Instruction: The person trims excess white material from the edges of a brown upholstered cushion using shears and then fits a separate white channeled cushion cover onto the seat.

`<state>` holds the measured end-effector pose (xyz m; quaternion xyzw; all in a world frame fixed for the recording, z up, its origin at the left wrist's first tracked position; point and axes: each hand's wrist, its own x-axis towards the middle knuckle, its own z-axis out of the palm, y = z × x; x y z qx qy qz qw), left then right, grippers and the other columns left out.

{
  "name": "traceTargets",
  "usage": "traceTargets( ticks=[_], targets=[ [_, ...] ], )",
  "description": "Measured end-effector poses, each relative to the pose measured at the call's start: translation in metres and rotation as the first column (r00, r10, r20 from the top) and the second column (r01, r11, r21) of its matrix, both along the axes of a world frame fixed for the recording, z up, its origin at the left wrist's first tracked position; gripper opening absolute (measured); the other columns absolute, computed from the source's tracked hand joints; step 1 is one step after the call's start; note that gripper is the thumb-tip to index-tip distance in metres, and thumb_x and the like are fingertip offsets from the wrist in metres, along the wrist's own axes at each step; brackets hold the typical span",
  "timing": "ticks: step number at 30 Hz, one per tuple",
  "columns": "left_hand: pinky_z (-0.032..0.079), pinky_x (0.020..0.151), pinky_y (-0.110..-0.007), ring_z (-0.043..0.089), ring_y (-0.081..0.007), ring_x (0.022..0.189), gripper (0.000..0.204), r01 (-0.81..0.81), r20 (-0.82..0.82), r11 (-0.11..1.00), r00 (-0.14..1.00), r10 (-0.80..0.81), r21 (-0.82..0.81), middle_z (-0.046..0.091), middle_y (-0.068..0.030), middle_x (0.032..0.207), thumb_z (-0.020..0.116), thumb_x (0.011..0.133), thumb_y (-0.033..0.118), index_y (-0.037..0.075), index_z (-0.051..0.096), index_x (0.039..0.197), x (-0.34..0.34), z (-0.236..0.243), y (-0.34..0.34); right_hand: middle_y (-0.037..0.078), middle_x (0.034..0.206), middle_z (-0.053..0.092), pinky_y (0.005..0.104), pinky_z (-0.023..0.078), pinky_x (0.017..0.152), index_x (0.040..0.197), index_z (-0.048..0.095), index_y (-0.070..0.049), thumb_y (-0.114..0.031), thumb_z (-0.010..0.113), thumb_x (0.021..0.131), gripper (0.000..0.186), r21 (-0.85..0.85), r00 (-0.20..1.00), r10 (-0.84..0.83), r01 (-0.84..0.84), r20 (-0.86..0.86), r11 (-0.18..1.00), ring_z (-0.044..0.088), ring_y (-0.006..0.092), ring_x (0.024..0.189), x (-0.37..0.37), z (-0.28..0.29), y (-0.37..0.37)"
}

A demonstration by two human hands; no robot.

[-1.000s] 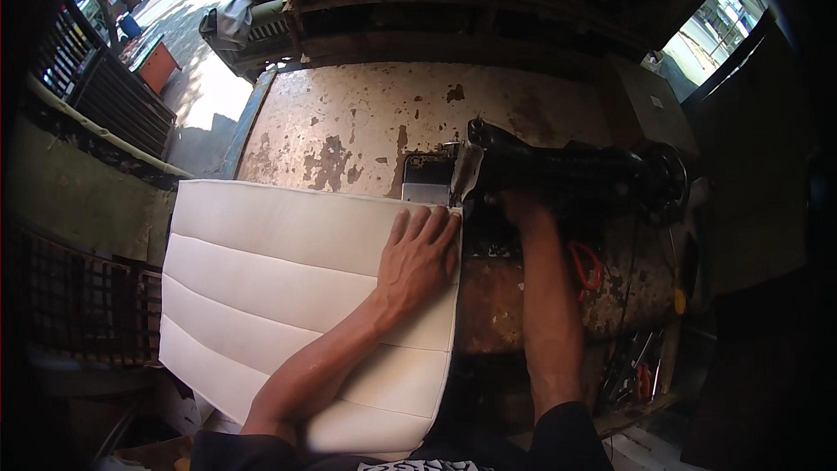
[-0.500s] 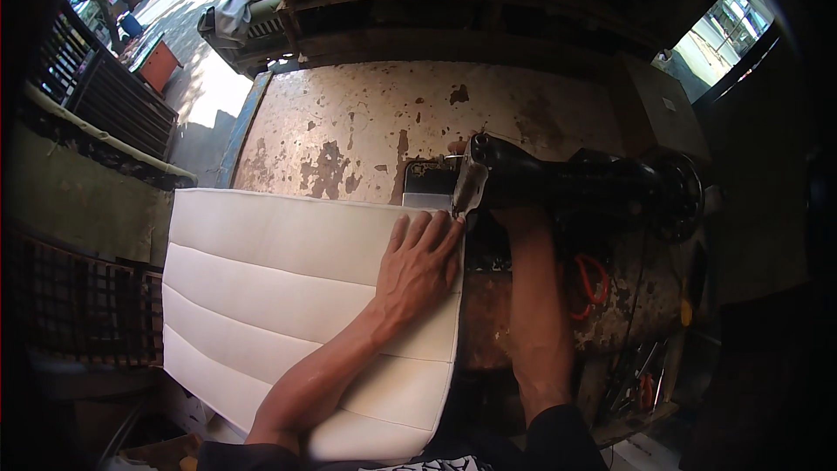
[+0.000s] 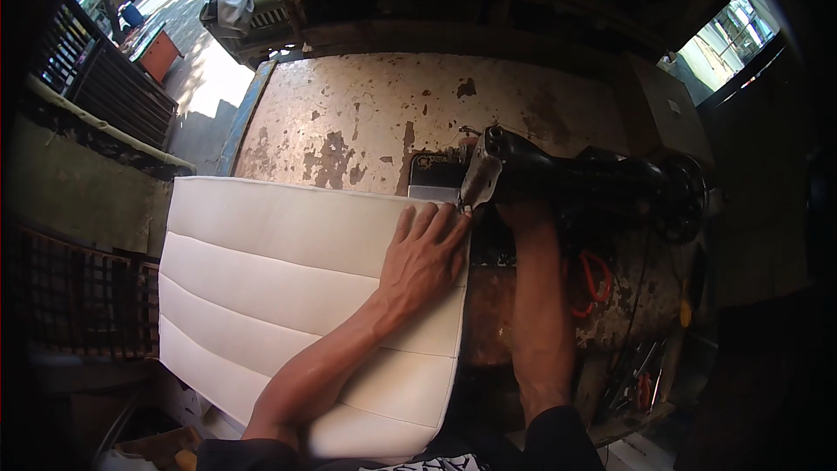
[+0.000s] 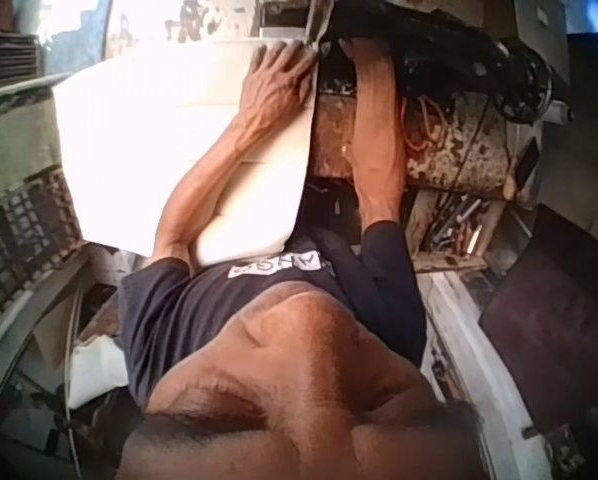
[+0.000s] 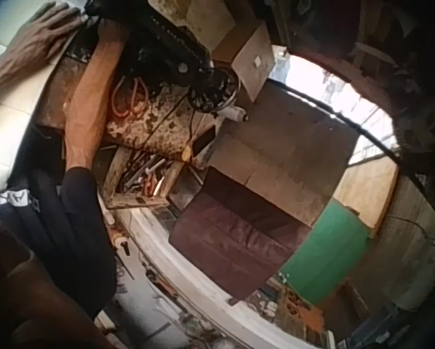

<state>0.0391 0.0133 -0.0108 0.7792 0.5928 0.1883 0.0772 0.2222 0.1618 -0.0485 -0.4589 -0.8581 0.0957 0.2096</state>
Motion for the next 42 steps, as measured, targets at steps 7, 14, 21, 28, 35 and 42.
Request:
traceTargets(
  ticks=[7, 14, 21, 28, 35, 42],
  targets=[
    [0.041, 0.112, -0.049, 0.057, -0.0357, 0.128, 0.05, -0.043, 0.232, 0.995, 0.973, 0.022, 0.089, 0.059, -0.0154, 0.139, 0.065, 0.093, 0.014, 0.011, 0.058, 0.143, -0.014, -0.001, -0.001, 0.021, 0.134, 0.064, 0.0508, 0.045, 0.112, 0.131, 0.066, -0.007, -0.017, 0.064, 0.092, 0.04, 0.082, 0.988, -0.105, 0.096, 0.114, 0.992, 0.059, 0.0394, 0.128, -0.001, 0.007, -0.015],
    [0.054, 0.077, -0.033, 0.069, -0.0189, 0.083, 0.024, -0.189, 0.848, 0.982, 0.525, 0.076, 0.029, 0.072, -0.0119, 0.102, 0.066, 0.1, 0.011, 0.001, 0.064, 0.121, -0.011, 0.052, 0.051, -0.004, 0.074, 0.062, 0.0277, 0.043, 0.057, 0.11, 0.078, -0.003, -0.025, 0.071, 0.098, 0.026, -0.661, 0.502, -0.554, -0.048, -0.664, 0.749, 0.055, 0.0075, 0.063, -0.001, 0.039, -0.085],
    [0.052, 0.07, -0.03, 0.067, -0.0168, 0.077, 0.011, -0.113, 0.858, 0.983, 0.508, -0.07, 0.148, 0.073, -0.0101, 0.091, 0.064, 0.1, 0.004, 0.0, 0.071, 0.109, -0.016, 0.051, 0.029, -0.009, 0.069, 0.053, 0.0186, 0.029, 0.044, 0.102, 0.078, -0.004, -0.034, 0.066, 0.104, 0.032, -0.655, 0.487, -0.596, 0.064, -0.638, 0.753, 0.041, -0.0021, 0.051, 0.008, 0.077, -0.15],
    [0.054, 0.064, -0.042, 0.061, -0.0295, 0.072, 0.043, 0.578, 0.365, 0.8, 0.719, -0.592, 0.16, 0.056, -0.0072, 0.08, 0.067, 0.071, -0.005, 0.011, 0.069, 0.11, -0.009, 0.068, -0.089, -0.002, 0.085, 0.066, 0.0217, 0.046, 0.072, 0.124, 0.073, -0.004, -0.033, 0.065, 0.106, 0.035, -0.456, 0.393, -0.301, -0.398, -0.869, 0.796, 0.056, 0.0042, 0.079, -0.019, 0.12, -0.19],
    [0.059, 0.091, -0.045, 0.067, -0.0324, 0.114, 0.043, 0.304, 0.285, 0.86, 0.853, -0.438, 0.411, 0.069, -0.0102, 0.121, 0.083, 0.081, 0.014, 0.013, 0.071, 0.122, -0.021, 0.13, -0.105, 0.004, 0.08, 0.069, 0.0248, 0.047, 0.062, 0.106, 0.075, 0.002, -0.012, 0.07, 0.101, 0.016, -0.493, 0.666, -0.17, -0.333, -0.727, 0.804, 0.06, 0.0072, 0.069, 0.02, 0.141, -0.249],
    [0.051, 0.092, -0.044, 0.064, -0.0291, 0.099, 0.02, 0.518, 0.189, 0.81, 0.797, -0.574, 0.275, 0.063, -0.0082, 0.096, 0.074, 0.087, 0.005, 0.009, 0.065, 0.105, -0.013, 0.106, -0.075, 0.01, 0.093, 0.072, 0.0285, 0.051, 0.075, 0.106, 0.074, 0.001, -0.005, 0.068, 0.096, 0.013, -0.353, 0.8, -0.295, 0.112, -0.522, 0.929, 0.067, 0.0177, 0.083, 0.078, 0.134, -0.227]
  ],
)
